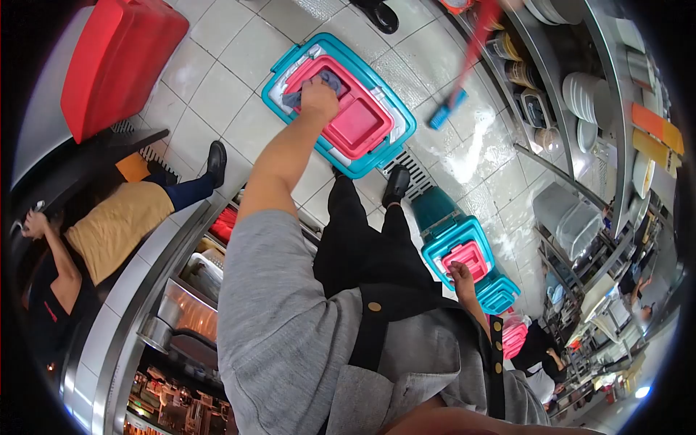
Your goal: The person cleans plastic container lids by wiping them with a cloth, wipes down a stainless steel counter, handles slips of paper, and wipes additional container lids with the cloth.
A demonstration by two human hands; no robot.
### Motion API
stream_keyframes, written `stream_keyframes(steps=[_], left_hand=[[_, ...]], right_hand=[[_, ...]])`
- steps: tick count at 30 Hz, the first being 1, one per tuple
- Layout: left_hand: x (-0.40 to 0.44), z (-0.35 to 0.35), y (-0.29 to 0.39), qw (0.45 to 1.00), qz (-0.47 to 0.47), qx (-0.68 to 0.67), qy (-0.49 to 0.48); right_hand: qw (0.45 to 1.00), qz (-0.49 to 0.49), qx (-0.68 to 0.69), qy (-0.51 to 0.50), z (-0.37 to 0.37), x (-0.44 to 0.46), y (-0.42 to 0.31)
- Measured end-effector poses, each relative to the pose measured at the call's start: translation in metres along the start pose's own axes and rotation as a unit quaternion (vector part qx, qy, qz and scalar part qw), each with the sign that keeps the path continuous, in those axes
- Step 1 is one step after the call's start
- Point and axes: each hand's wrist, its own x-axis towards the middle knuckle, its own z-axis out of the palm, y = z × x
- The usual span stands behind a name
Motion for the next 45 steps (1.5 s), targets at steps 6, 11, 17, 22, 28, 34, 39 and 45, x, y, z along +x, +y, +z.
stream_keyframes(steps=[6, 11, 17, 22, 28, 34, 39, 45], left_hand=[[-0.015, 0.001, -0.011, 0.987, -0.028, -0.141, -0.071], [-0.007, 0.021, 0.0, 0.94, -0.147, -0.308, 0.006], [-0.028, -0.03, -0.056, 0.12, -0.093, -0.972, 0.181], [0.025, -0.038, -0.081, 0.798, -0.099, -0.404, 0.435], [0.041, 0.024, -0.021, 0.929, -0.101, -0.266, 0.236], [-0.044, 0.063, -0.065, 0.883, -0.119, -0.372, 0.261], [-0.112, 0.135, -0.13, 0.802, -0.289, -0.521, 0.051], [-0.044, 0.073, -0.118, 0.515, -0.288, -0.775, 0.227]], right_hand=[[1.0, -0.002, 0.009, 0.014, -0.012, -0.003, 0.013], [0.999, 0.026, 0.002, 0.019, -0.01, -0.006, 0.028], [0.999, 0.009, -0.042, 0.009, -0.013, -0.007, 0.014], [0.999, 0.005, -0.042, 0.005, -0.01, 0.0, 0.008], [0.998, 0.012, -0.064, -0.007, 0.006, 0.004, -0.012], [0.999, -0.007, -0.043, -0.004, 0.011, 0.009, -0.025], [0.999, -0.004, -0.049, -0.017, 0.008, 0.015, -0.012], [0.997, 0.024, -0.059, -0.033, 0.0, 0.013, 0.003]])
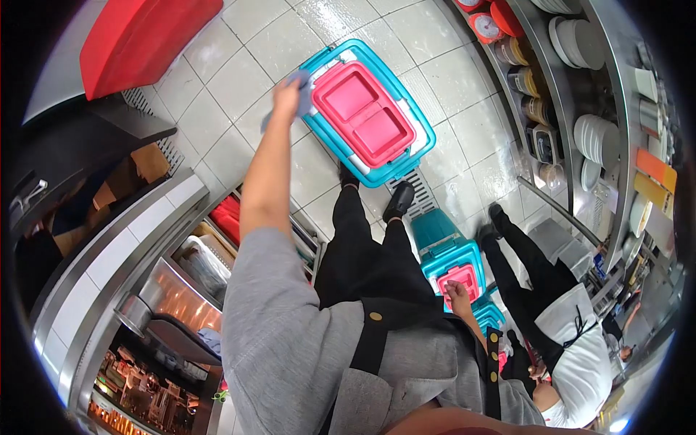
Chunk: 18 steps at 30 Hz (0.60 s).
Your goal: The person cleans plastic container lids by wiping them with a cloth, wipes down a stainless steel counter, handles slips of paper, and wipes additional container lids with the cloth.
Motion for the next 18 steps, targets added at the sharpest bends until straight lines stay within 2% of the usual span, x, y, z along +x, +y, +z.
stream_keyframes(steps=[1, 2, 3, 4, 6, 8, 10, 12, 13, 15, 17, 18], left_hand=[[-0.009, 0.028, 0.029, 0.999, -0.007, 0.022, -0.038], [0.002, 0.056, 0.02, 0.977, 0.108, 0.182, -0.018], [0.015, 0.083, 0.01, 0.917, 0.218, 0.334, 0.001], [0.007, 0.102, 0.011, 0.871, 0.257, 0.417, -0.05], [-0.035, 0.104, 0.015, 0.805, 0.364, 0.468, -0.031], [-0.044, 0.076, -0.005, 0.821, 0.352, 0.449, -0.018], [-0.044, 0.041, -0.034, 0.818, 0.271, 0.507, 0.026], [-0.074, 0.024, 0.021, 0.832, -0.018, 0.554, 0.002], [-0.083, 0.026, 0.023, 0.83, -0.014, 0.558, 0.002], [-0.094, 0.043, 0.023, 0.832, 0.236, 0.502, 0.002], [-0.088, 0.087, 0.017, 0.797, 0.421, 0.421, -0.096], [-0.091, 0.119, 0.011, 0.786, 0.414, 0.445, -0.116]], right_hand=[[1.0, 0.002, 0.0, 0.003, -0.004, 0.004, 0.005], [1.0, -0.023, 0.009, 0.005, -0.009, 0.008, 0.012], [0.999, -0.046, 0.018, 0.006, -0.014, 0.009, 0.021], [0.999, -0.043, 0.019, 0.01, -0.014, 0.008, 0.02], [0.998, -0.049, 0.015, 0.031, -0.021, 0.001, 0.014], [0.998, -0.048, 0.03, 0.041, -0.023, -0.005, 0.009], [0.997, -0.051, 0.025, 0.054, -0.023, -0.01, 0.011], [0.997, -0.045, 0.038, 0.046, -0.02, -0.011, 0.021], [0.998, -0.037, 0.043, 0.037, -0.019, -0.011, 0.03], [0.999, -0.024, 0.03, 0.02, -0.016, -0.006, 0.045], [0.999, -0.008, 0.027, 0.015, -0.011, -0.007, 0.049], [0.999, -0.006, 0.029, 0.014, -0.012, -0.006, 0.048]])
